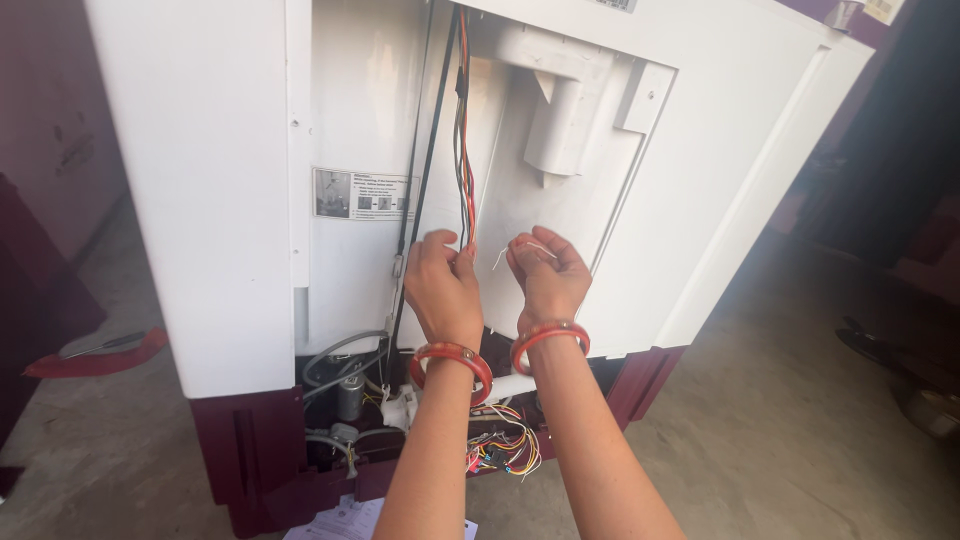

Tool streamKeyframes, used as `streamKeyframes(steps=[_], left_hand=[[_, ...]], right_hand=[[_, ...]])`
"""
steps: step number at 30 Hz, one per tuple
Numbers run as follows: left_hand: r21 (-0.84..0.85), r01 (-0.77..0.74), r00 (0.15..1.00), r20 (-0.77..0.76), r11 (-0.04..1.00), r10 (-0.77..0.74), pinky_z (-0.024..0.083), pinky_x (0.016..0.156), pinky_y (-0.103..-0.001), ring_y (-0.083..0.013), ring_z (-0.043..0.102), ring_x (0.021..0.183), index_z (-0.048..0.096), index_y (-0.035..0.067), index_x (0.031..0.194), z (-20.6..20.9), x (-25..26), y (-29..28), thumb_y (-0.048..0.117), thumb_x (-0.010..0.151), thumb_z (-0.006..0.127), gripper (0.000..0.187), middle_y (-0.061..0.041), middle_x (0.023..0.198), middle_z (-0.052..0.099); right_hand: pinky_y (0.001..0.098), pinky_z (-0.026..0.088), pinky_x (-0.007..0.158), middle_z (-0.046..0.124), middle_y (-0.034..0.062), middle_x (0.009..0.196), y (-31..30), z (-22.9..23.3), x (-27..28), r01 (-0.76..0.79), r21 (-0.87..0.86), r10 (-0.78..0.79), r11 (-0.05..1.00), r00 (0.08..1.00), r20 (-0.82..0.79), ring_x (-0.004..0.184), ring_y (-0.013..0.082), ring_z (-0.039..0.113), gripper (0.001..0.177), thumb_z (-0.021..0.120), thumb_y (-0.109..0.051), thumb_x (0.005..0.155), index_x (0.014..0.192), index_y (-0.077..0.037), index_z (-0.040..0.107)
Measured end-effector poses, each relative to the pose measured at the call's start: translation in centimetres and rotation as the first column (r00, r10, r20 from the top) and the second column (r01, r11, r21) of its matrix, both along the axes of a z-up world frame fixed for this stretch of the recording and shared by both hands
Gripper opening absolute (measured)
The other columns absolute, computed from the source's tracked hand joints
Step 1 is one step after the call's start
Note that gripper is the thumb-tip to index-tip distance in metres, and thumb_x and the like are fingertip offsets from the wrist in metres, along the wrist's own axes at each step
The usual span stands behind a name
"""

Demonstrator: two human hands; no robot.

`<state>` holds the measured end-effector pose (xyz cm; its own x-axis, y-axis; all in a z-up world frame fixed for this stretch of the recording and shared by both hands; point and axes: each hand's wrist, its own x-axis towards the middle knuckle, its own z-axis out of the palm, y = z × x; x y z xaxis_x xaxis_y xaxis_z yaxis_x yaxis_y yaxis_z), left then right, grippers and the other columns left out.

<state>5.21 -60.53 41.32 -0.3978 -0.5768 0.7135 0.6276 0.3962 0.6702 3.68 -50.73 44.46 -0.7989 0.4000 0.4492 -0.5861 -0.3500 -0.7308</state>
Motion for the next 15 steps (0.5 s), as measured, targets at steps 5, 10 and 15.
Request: streamKeyframes(steps=[5, 10, 15], left_hand=[[0.055, 0.055, 0.996, 0.064, 0.997, -0.058, 0.053, 0.069, -0.044, -0.0327, 0.066, 0.076, 0.074, 0.004, 0.103, -0.7, -1.3, 1.8, 0.006, 0.086, 0.073, 0.017, -0.013, 0.091, 0.062], [0.025, 0.063, 0.998, 0.009, 0.998, -0.063, 0.053, 0.072, -0.044, -0.0327, 0.067, 0.078, 0.074, 0.003, 0.103, -0.5, -2.8, 4.0, 0.002, 0.088, 0.070, 0.016, -0.014, 0.093, 0.061], [-0.008, 0.043, 0.997, 0.056, 0.999, -0.043, 0.052, 0.070, -0.045, -0.0338, 0.066, 0.078, 0.073, 0.003, 0.106, 0.5, -3.5, 5.6, 0.003, 0.088, 0.069, 0.018, -0.015, 0.093, 0.061]], right_hand=[[0.0282, 0.059, 0.079, 0.078, 0.0109, 0.098, 0.6, 2.2, -0.1, 0.192, 0.079, -0.195, 0.978, 0.980, 0.038, 0.089, 0.0157, 0.074, 0.033, 0.073, 0.006, 0.082, 0.113, 0.000, 0.067], [0.0271, 0.064, 0.080, 0.075, 0.0129, 0.095, 1.7, 2.5, -1.3, 0.212, -0.019, -0.212, 0.977, 0.977, 0.011, 0.087, 0.0184, 0.073, 0.022, 0.076, 0.002, 0.085, 0.106, 0.005, 0.069], [0.0269, 0.060, 0.082, 0.073, 0.0101, 0.099, 2.5, 3.5, -3.0, 0.124, -0.160, -0.141, 0.979, 0.986, -0.094, 0.090, 0.0186, 0.076, 0.018, 0.069, -0.001, 0.090, 0.106, 0.008, 0.070]])
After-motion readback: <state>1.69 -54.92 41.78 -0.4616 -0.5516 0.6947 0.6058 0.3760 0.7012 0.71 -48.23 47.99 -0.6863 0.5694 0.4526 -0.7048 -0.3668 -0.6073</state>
